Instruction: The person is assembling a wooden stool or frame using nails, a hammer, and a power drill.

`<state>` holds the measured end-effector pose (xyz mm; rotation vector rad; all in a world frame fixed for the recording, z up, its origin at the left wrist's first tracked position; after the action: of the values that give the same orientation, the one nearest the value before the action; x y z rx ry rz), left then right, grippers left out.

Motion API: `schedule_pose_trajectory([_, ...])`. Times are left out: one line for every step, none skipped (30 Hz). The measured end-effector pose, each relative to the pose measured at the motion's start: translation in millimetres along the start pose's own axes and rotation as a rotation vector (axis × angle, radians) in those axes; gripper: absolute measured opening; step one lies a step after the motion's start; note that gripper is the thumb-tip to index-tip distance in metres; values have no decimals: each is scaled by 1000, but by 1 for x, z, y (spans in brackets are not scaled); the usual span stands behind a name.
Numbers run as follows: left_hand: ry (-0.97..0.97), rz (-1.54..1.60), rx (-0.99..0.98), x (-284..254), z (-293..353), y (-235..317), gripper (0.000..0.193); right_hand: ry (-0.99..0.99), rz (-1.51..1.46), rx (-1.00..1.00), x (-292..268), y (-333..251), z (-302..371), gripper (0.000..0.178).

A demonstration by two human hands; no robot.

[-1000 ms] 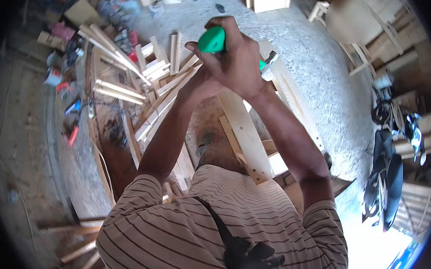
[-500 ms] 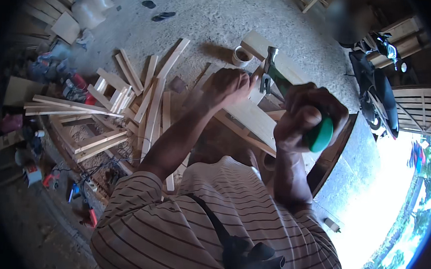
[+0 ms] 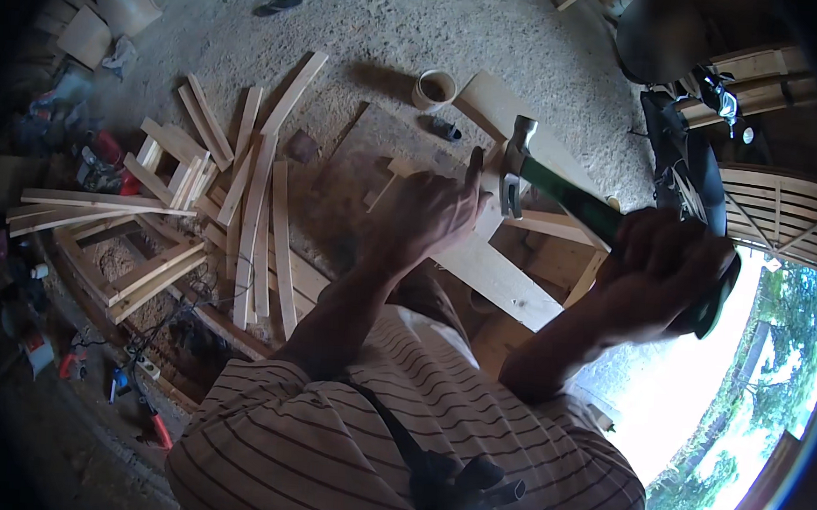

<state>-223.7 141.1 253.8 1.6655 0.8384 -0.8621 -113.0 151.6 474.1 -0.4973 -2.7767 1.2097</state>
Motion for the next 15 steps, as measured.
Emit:
schedule_pose_trajectory([-134,43,-40,5,2,0,64,-100,-32,-41,15,1,-14,40])
schedule_pose_trajectory([-163,27,-52,4,0,0,64,15,21,76,16,14,-24,35])
schedule_pose_trajectory([-144,41,-44,1,0,1,64,27,37,245,21,34,-34,31])
schedule_pose_trajectory([-170,76,-38,2,0,2,64,-68,32,269,31,46,-59,26])
schedule_pose_trajectory([-143,61,-14,1,-2,3,64,-114,-85,273,40,52,-68,26])
schedule_pose_trajectory([-140,73,-10,1,-3,3,64,-67,38,273,43,58,-70,27])
schedule_pose_trajectory([-134,87,-25,3,-4,2,64,-219,-40,250,50,56,-75,25])
schedule_pose_trajectory([-149,95,-37,5,-1,2,64,-288,-75,255,57,54,-74,26])
schedule_pose_trajectory([-171,98,-46,8,-1,1,63,-358,-109,262,59,46,-71,28])
schedule_pose_trajectory([-102,92,-33,5,-5,-1,61,-236,-84,264,55,46,-74,25])
schedule_pose_trajectory([-185,97,-43,11,0,-1,61,-123,-43,284,47,42,-73,28])
schedule_pose_trajectory([-158,101,-27,10,0,-1,61,-122,-50,272,44,39,-70,28])
schedule_pose_trajectory([-101,82,-17,8,-2,-3,60,-145,-96,189,45,29,-64,27])
schedule_pose_trajectory([-122,83,-3,9,-2,-4,60,-162,-120,134,43,19,-55,27])
schedule_pose_trajectory([-95,104,3,8,-2,-4,60,-107,4,119,45,3,-46,26])
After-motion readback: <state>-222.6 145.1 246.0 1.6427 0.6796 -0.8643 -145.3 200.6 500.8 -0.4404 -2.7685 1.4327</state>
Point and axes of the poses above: each hand's wrist, its own z-axis away from the middle knuckle, its own x-axis out of the palm, y = z × x, the point moved 6 cm from there along -z, towards the middle knuckle, and after that the axes turned 6 degrees about z, right-handed, at the moved point
